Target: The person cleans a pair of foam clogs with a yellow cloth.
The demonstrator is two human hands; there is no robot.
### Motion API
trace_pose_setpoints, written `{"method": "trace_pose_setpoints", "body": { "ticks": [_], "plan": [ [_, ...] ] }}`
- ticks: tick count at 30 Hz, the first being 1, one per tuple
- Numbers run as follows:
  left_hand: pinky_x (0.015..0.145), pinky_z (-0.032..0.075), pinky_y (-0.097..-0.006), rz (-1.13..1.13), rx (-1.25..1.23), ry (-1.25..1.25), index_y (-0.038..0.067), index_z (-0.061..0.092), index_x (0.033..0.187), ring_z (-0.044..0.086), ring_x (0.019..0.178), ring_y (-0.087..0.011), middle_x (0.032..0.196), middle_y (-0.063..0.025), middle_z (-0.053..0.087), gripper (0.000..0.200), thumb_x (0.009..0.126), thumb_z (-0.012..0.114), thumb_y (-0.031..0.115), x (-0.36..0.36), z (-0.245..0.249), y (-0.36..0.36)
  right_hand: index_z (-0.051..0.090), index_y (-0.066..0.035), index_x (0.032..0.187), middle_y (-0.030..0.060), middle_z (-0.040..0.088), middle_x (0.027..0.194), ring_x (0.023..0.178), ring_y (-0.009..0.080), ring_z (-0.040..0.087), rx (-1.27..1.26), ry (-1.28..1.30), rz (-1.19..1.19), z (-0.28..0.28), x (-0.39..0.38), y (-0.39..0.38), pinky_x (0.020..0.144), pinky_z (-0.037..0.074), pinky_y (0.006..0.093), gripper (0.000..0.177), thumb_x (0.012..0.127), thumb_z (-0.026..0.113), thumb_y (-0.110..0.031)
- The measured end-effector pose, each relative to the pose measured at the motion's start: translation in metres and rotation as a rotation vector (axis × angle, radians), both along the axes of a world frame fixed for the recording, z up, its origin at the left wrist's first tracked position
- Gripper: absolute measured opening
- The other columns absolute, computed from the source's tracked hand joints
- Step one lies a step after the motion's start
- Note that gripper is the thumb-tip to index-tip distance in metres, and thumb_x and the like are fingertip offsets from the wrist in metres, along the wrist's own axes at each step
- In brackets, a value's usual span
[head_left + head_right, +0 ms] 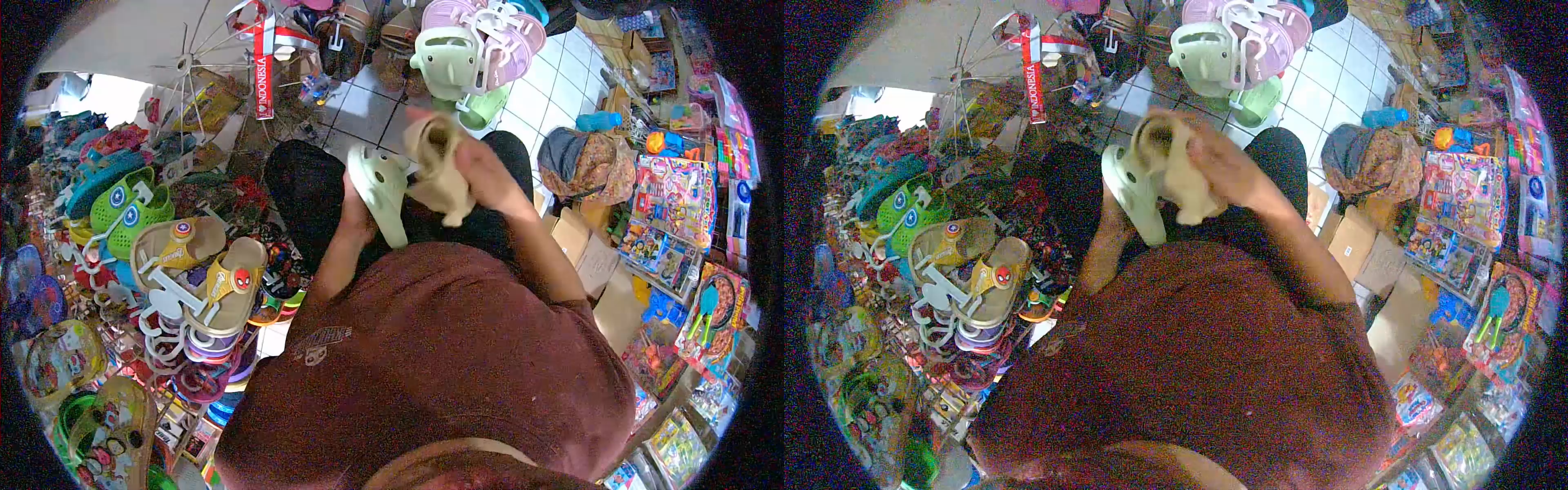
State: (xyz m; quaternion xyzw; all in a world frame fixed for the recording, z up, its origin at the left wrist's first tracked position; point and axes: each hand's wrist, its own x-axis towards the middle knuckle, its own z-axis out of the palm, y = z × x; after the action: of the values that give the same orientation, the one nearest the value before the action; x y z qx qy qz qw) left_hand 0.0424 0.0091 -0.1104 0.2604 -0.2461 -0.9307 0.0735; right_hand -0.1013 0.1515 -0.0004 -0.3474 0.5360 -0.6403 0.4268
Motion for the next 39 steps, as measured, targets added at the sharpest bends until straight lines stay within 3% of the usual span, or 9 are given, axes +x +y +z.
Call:
{"method": "trace_pose_setpoints", "body": {
  "ticks": [2,5,7,19,22,26,30,34,39],
  "plan": [
    [0.095,0.048,-0.0409,-0.027,-0.018,-0.011,0.008,0.046,0.131,0.058,0.111,-0.0236,0.122,-0.0092,0.057,0.059,0.098,0.031,0.055,0.003,-0.005,0.001,0.036,-0.002,0.144,0.0122,0.035,0.149,0.132,0.0244,0.039,-0.067,0.029,-0.071,0.005,-0.005,-0.006,0.109,0.031,0.0384,0.08,0.091,0.047,-0.062],
    [0.096,0.048,-0.0406,-0.055,-0.04,-0.056,0.009,0.045,0.132,0.057,0.112,-0.0229,0.123,-0.0089,0.056,0.057,0.098,0.034,0.053,0.008,-0.01,0.0,0.04,-0.008,0.143,0.0164,0.03,0.151,0.138,0.0331,0.03,0.027,0.979,0.044,0.002,0.002,-0.028,0.112,0.025,0.0475,0.075,0.088,0.054,-0.057],
    [0.096,0.047,-0.0404,-0.06,-0.045,-0.083,0.009,0.044,0.132,0.056,0.113,-0.0225,0.124,-0.0086,0.055,0.055,0.098,0.037,0.051,0.012,-0.011,-0.001,0.047,-0.018,0.139,0.0203,0.031,0.149,0.138,0.0411,0.028,0.243,1.094,0.053,-0.018,0.038,-0.042,0.112,0.024,0.0533,0.066,0.081,0.064,-0.046],
    [0.093,0.049,-0.037,-0.16,-0.188,-0.181,0.005,0.044,0.131,0.057,0.111,-0.0214,0.123,-0.0099,0.055,0.045,0.099,0.046,0.037,0.006,0.001,0.0,0.059,-0.004,0.114,0.0117,0.065,0.105,0.094,0.0216,0.063,0.352,0.485,-0.445,-0.07,0.005,-0.058,0.082,0.05,0.0343,0.033,0.086,0.063,-0.021],
    [0.092,0.05,-0.0375,-0.147,-0.178,-0.176,0.006,0.042,0.133,0.057,0.112,-0.0227,0.123,-0.0107,0.055,0.045,0.099,0.048,0.035,0.011,0.005,0.001,0.059,-0.006,0.112,0.0126,0.063,0.101,0.094,0.0271,0.063,0.255,-0.107,-0.576,-0.08,-0.001,-0.048,0.086,0.05,0.037,0.03,0.091,0.059,-0.027],
    [0.092,0.051,-0.0417,-0.278,0.156,-0.146,0.009,0.034,0.14,0.055,0.116,-0.0254,0.127,-0.0124,0.053,0.05,0.097,0.052,0.028,0.018,-0.002,-0.008,0.048,-0.006,0.126,0.0104,0.063,0.107,0.095,0.0231,0.063,0.054,-0.776,-0.492,-0.082,-0.011,-0.023,0.087,0.052,0.0378,0.043,0.096,0.051,-0.037],
    [0.091,0.052,-0.0419,-0.331,-0.122,-0.242,0.004,0.038,0.137,0.059,0.112,-0.0263,0.127,-0.0137,0.054,0.05,0.092,0.058,0.009,0.02,0.026,-0.001,0.031,-0.002,0.143,0.0183,0.048,0.138,0.126,0.0319,0.048,-0.151,-0.891,-0.258,-0.059,-0.014,-0.001,0.107,0.039,0.0434,0.063,0.1,0.033,-0.049],
    [0.085,0.054,-0.0361,-0.308,-0.326,-0.24,0.0,0.053,0.124,0.065,0.097,-0.0221,0.111,-0.009,0.065,0.04,0.086,0.065,0.005,0.021,0.022,0.003,0.031,-0.005,0.145,0.0147,0.044,0.142,0.128,0.0286,0.046,-0.274,-0.669,-0.187,-0.032,-0.022,0.014,0.109,0.035,0.0407,0.066,0.097,0.045,-0.047],
    [0.079,0.051,-0.0268,-0.461,-0.823,-0.223,-0.002,0.065,0.109,0.063,0.088,-0.0106,0.099,-0.0043,0.069,0.034,0.077,0.074,0.004,0.014,0.071,-0.018,0.044,-0.01,0.139,0.0168,0.044,0.142,0.129,0.0318,0.045,-0.028,0.692,0.056,0.009,-0.009,0.016,0.107,0.037,0.0422,0.069,0.081,0.07,-0.037]
  ]
}}
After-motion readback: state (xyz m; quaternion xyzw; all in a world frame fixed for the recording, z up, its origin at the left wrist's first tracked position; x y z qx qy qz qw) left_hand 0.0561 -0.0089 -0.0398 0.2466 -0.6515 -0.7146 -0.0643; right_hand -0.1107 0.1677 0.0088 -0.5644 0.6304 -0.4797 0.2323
